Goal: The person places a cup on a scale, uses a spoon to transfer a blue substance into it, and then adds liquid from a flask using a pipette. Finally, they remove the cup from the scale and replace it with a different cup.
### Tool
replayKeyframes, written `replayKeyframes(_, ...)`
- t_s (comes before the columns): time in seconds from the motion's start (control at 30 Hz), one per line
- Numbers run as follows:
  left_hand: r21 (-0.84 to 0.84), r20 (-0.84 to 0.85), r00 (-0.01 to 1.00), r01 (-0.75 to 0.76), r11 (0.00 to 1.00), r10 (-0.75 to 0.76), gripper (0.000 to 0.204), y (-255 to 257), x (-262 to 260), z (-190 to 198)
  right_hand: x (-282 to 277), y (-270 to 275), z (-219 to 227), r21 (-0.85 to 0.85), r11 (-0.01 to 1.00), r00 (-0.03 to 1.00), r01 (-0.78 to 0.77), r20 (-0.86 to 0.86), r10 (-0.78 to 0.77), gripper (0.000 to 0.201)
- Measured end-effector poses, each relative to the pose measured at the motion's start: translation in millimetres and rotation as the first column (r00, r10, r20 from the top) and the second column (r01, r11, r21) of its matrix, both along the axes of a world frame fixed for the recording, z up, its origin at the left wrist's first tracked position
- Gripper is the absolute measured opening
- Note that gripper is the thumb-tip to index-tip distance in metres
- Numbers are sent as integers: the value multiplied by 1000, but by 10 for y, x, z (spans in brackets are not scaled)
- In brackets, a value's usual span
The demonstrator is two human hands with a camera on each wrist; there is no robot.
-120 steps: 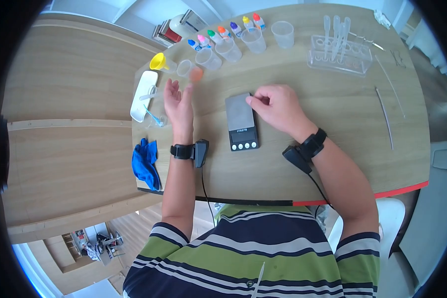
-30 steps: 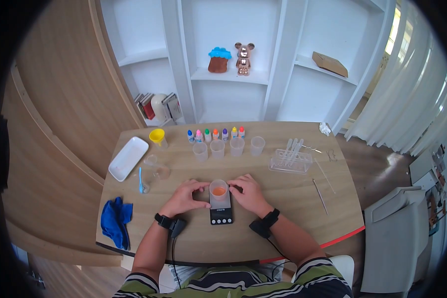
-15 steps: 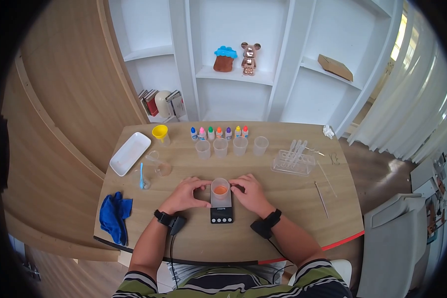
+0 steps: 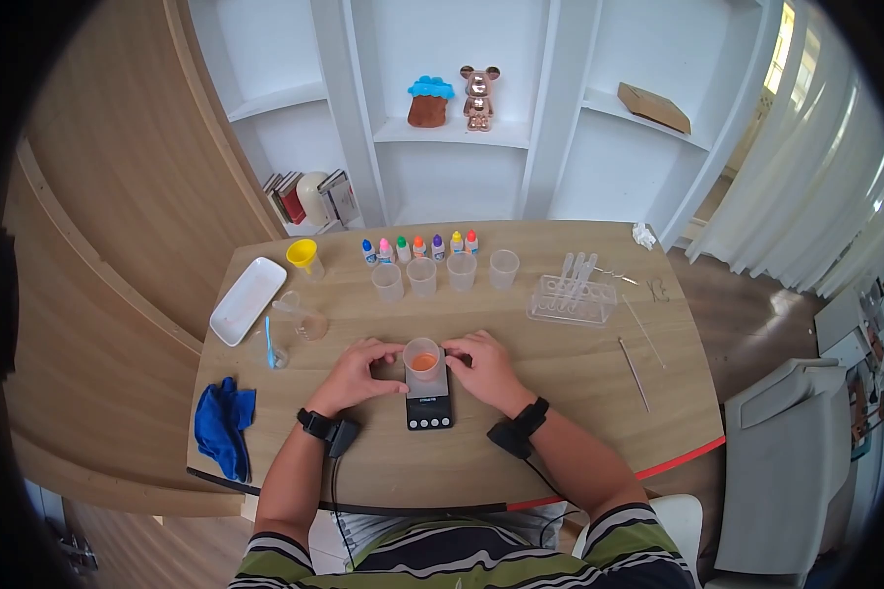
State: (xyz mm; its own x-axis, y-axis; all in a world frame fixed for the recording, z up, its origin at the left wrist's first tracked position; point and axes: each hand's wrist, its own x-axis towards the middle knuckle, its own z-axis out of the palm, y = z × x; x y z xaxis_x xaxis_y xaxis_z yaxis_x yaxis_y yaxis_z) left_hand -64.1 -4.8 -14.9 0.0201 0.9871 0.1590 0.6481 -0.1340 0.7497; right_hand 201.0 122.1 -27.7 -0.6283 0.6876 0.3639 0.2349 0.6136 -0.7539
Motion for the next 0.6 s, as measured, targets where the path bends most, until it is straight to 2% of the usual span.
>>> replayKeyframes(0.07,2,2,1000,-4,1000,4,73,-16,8,14,0,-36,29,-11,1000,1000,9,12,-9,25)
replayKeyframes(0.13,-9,-20,1000,1,1000,-1,73,-13,8,33,-4,-58,69,-117,992,998,49,45,-44,26)
replayKeyframes(0.23,29,-25,1000,17,999,-17,75,-22,4,23,1,-31,48,-14,999,998,31,47,-31,27)
replayKeyframes(0.47,51,-72,996,57,997,-54,86,-39,2,63,4,-31,33,-75,996,998,40,52,-36,26)
replayKeyframes(0.53,60,-88,995,57,997,-51,89,-37,10,63,15,0,-14,-4,1000,998,11,65,-11,29)
replayKeyframes(0.6,58,-84,996,46,997,-41,88,-29,21,31,22,11,-45,-6,1000,998,13,61,-12,29)
